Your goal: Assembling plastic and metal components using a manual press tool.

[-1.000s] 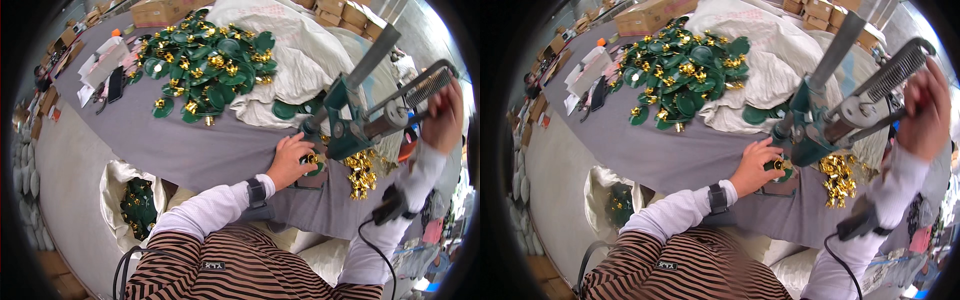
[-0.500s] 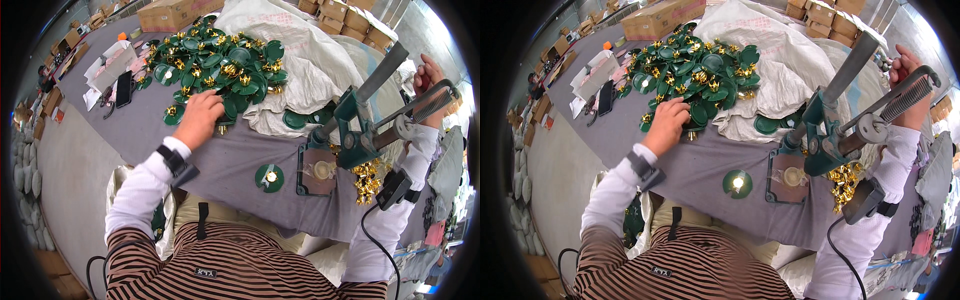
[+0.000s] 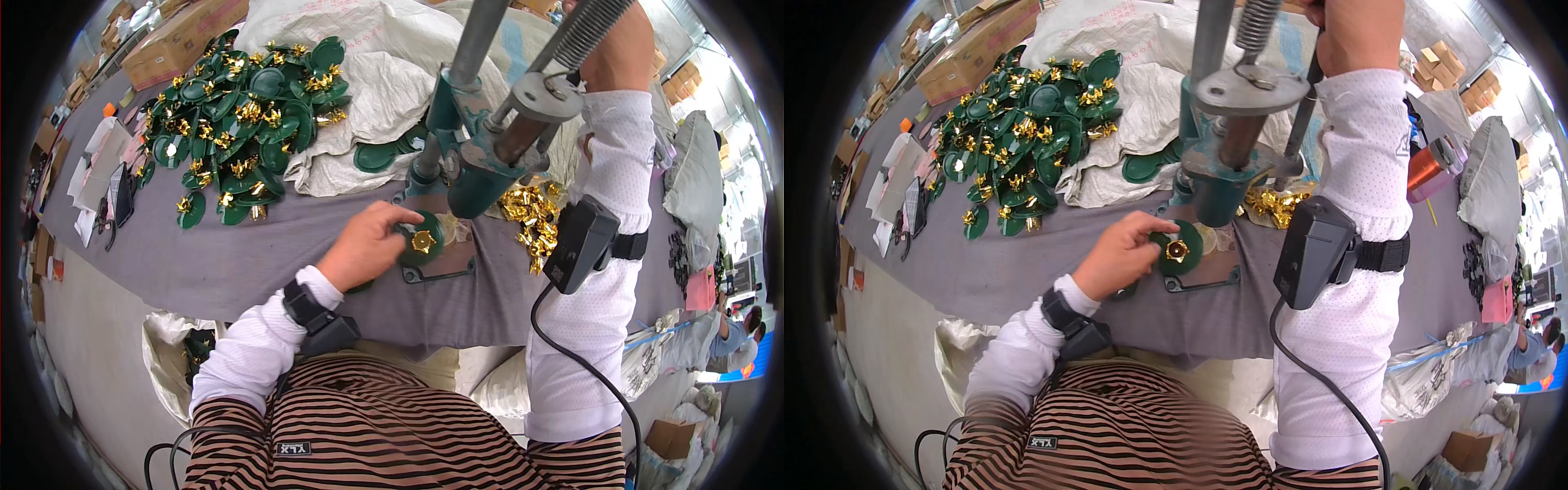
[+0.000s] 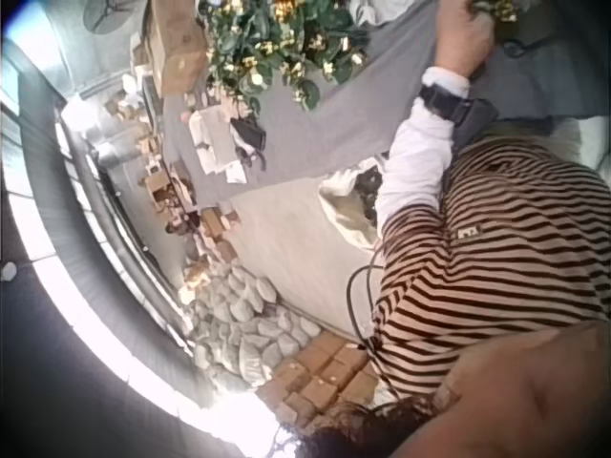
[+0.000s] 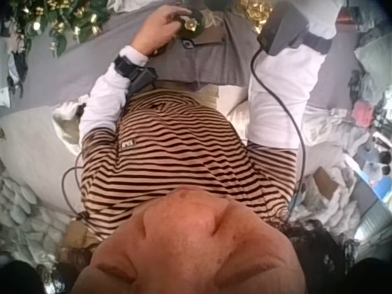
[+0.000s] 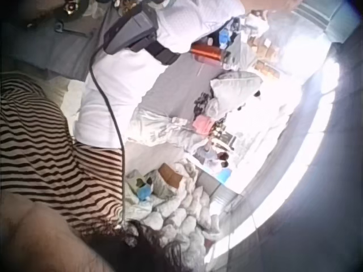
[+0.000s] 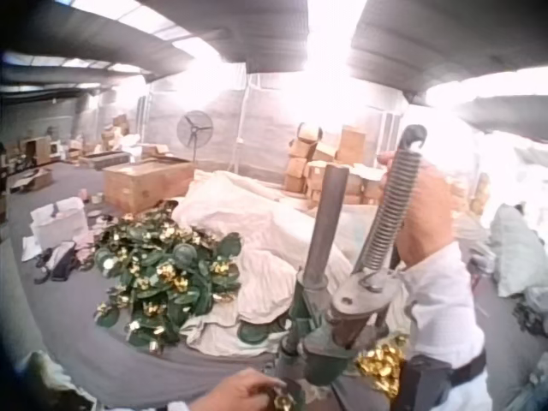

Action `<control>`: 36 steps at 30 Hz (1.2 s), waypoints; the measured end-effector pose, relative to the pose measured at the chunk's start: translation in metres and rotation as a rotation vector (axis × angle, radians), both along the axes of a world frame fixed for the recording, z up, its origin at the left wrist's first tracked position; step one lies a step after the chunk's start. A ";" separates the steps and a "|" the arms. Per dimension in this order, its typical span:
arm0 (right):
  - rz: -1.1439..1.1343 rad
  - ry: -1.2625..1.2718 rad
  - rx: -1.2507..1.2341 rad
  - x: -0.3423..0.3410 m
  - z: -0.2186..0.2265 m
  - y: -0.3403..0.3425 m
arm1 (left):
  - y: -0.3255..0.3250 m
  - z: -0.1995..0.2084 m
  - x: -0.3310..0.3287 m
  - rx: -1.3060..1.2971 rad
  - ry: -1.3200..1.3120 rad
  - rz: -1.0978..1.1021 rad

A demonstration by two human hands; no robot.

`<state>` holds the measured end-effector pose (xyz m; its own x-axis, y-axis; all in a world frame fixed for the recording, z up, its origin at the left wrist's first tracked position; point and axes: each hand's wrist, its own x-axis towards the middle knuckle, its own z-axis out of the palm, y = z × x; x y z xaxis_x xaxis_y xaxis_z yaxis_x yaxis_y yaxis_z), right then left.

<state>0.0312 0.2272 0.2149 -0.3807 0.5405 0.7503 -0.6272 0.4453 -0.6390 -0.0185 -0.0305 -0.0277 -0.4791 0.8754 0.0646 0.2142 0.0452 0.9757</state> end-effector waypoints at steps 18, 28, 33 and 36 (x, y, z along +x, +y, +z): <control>0.060 0.219 0.355 0.189 -0.116 -0.090 | 0.033 0.015 0.018 0.035 0.595 0.101; -0.328 -0.136 0.494 0.190 -0.088 -0.105 | 0.048 0.005 0.024 0.113 0.504 0.106; -0.190 0.130 -0.003 0.040 0.003 -0.035 | 0.065 0.003 0.033 0.024 0.401 0.044; -0.422 0.148 0.016 -0.024 0.002 -0.007 | 0.059 -0.007 0.018 0.097 0.560 0.073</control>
